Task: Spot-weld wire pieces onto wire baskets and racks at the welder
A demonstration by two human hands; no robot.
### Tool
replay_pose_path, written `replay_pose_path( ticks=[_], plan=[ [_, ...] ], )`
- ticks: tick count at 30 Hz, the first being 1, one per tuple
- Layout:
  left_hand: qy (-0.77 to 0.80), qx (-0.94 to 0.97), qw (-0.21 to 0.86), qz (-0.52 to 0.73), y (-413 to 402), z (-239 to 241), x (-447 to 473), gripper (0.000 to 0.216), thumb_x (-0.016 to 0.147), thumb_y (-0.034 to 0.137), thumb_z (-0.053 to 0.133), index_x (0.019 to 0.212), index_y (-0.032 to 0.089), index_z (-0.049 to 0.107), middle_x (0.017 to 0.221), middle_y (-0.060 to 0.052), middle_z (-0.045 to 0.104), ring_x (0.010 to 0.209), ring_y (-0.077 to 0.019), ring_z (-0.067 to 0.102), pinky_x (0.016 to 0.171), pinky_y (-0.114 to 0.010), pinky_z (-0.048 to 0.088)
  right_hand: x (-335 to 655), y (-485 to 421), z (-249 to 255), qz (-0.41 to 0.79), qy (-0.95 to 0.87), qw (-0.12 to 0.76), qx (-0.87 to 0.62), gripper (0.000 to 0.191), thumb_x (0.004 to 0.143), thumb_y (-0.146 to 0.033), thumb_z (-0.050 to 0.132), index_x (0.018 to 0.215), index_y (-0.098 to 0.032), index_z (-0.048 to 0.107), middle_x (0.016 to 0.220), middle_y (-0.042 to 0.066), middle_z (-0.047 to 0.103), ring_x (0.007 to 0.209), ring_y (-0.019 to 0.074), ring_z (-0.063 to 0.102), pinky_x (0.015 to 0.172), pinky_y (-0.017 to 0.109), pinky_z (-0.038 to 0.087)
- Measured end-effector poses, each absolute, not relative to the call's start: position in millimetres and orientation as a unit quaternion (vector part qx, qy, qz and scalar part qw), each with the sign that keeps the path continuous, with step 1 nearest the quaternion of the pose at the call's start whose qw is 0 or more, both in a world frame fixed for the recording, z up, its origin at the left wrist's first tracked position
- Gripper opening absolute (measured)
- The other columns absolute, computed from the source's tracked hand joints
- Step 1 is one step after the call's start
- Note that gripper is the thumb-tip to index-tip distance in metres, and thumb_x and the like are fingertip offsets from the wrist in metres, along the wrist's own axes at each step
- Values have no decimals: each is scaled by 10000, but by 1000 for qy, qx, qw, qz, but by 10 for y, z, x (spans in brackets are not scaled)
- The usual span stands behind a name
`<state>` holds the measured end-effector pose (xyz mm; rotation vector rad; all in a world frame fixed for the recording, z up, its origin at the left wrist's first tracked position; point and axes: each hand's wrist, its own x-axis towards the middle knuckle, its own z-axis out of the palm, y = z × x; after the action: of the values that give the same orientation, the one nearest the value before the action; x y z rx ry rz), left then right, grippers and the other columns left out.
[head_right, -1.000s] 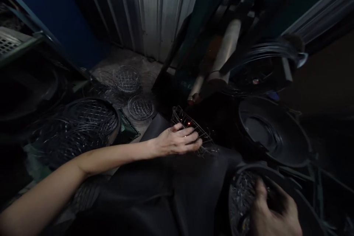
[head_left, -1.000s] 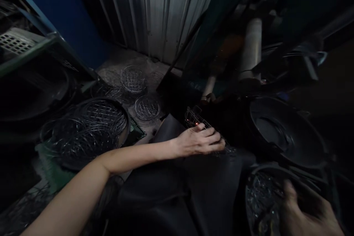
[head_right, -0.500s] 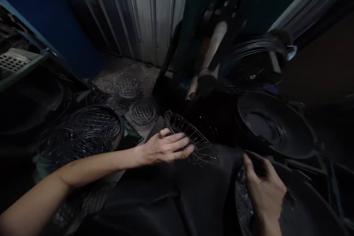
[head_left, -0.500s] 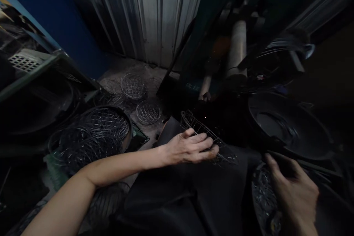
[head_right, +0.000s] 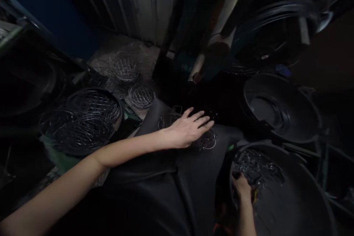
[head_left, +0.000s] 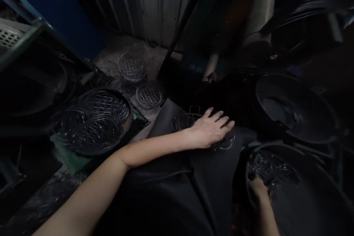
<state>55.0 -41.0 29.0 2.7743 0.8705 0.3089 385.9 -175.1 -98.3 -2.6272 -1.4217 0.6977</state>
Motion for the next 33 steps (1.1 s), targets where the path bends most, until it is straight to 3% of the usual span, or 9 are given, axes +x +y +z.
replay_pose_path(
  ticks=[2, 4, 11, 14, 18, 22, 26, 29, 33],
  plan=[
    [318, 923, 171, 129, -446, 298, 259, 866, 715, 380, 667, 1425, 170, 218, 1441, -154, 359, 1339, -322, 297, 1057, -537, 225, 3852, -1750, -1033, 233, -436, 34, -868, 208, 512, -390, 560, 417, -252, 437, 339, -12, 439, 328, 200, 450, 437, 382, 446],
    [399, 879, 204, 166, -467, 304, -48, 871, 744, 461, 632, 1440, 198, 180, 1437, -152, 359, 1341, -306, 302, 1076, -521, 198, 3861, -1755, -1059, 237, -414, 46, -878, 190, 508, -377, 582, 436, -238, 474, 384, 0, 490, 376, 200, 487, 487, 381, 463],
    [415, 873, 228, 120, -436, 54, -221, 952, 666, 516, 696, 1425, 203, 214, 1478, -207, 196, 1363, -367, 223, 1048, -569, 226, 3901, -1814, -1122, 240, -367, 81, -895, 99, 587, -288, 641, 570, -193, 619, 608, 48, 648, 626, 204, 607, 654, 311, 466],
    [432, 860, 231, 143, -382, 14, -106, 859, 653, 482, 716, 1359, 203, 315, 1459, -203, 210, 1344, -365, 258, 1019, -558, 283, 3914, -1861, -1075, 214, -348, 89, -908, 139, 605, -295, 673, 657, -168, 651, 717, 89, 680, 740, 237, 619, 724, 340, 452],
    [414, 871, 234, 127, -248, 65, -76, 809, 642, 489, 723, 1304, 204, 358, 1429, -180, 283, 1325, -352, 301, 1041, -563, 253, 3917, -1932, -873, 169, -316, 91, -929, 235, 677, -287, 643, 831, -110, 665, 888, 171, 677, 886, 289, 607, 802, 398, 416],
    [397, 879, 235, 123, -182, 100, -76, 759, 637, 425, 737, 1275, 194, 397, 1333, -158, 370, 1270, -331, 372, 1023, -523, 318, 3612, -1868, -379, 143, -264, 224, -927, 272, 734, -397, 621, 868, -163, 656, 945, 169, 667, 841, 243, 618, 732, 337, 438],
    [379, 871, 267, 161, -173, 154, -52, 647, 625, 331, 732, 1196, 204, 456, 1259, -123, 385, 1191, -286, 444, 947, -426, 445, 2998, -1709, 163, 180, -318, 389, -846, 273, 732, -439, 635, 857, -197, 637, 822, 90, 663, 666, 176, 608, 632, 287, 465],
    [376, 874, 243, 186, -137, 263, -35, 636, 638, 288, 714, 1208, 217, 442, 1282, -116, 357, 1189, -276, 446, 946, -403, 450, 2640, -1687, 173, 147, -467, 369, -790, 290, 784, -453, 579, 896, -194, 646, 814, 71, 667, 693, 188, 621, 671, 311, 480],
    [385, 888, 150, 203, -9, 403, -39, 635, 651, 261, 698, 1230, 195, 444, 1312, -140, 353, 1222, -303, 412, 982, -449, 385, 2556, -1756, -271, 144, -585, 290, -743, 425, 829, -543, 443, 776, -178, 654, 742, 83, 658, 664, 205, 619, 643, 322, 478]
  ],
)
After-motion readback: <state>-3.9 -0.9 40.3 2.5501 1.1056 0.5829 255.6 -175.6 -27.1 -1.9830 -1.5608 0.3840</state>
